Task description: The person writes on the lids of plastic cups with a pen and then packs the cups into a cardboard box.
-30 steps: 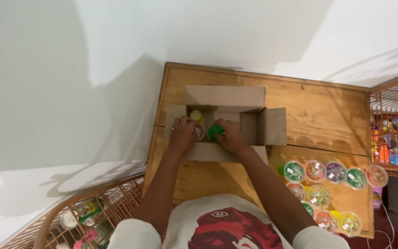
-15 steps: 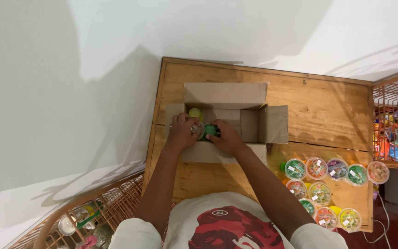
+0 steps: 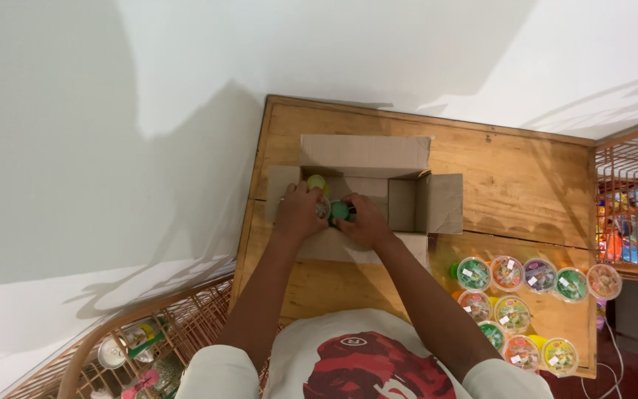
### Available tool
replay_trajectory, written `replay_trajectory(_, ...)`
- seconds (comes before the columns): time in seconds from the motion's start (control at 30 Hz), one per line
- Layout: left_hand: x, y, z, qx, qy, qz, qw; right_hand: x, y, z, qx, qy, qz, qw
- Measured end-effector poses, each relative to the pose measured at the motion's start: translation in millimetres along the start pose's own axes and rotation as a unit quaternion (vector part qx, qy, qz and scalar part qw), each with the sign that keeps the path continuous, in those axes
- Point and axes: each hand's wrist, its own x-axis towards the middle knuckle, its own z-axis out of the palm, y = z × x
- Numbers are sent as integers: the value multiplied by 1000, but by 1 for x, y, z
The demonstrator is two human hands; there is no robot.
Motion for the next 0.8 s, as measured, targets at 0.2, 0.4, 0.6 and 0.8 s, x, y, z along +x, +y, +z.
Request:
replay_trajectory(0.2, -2, 5, -3, -2, 17, 12, 1000, -1, -3, -3, -5, -15, 52, 999)
replay_trajectory(0.4, -2, 0, 5, -16, 28, 6, 999, -2, 0, -4, -6, 3, 51, 999)
replay_trajectory(0.6, -13, 31, -21, -33, 21, 12, 999, -28, 21, -31, -22, 67, -20, 997)
replay_trajectory(0.8, -20, 72, 51, -203, 61, 159, 964, -132, 35, -109, -19, 177, 49, 983)
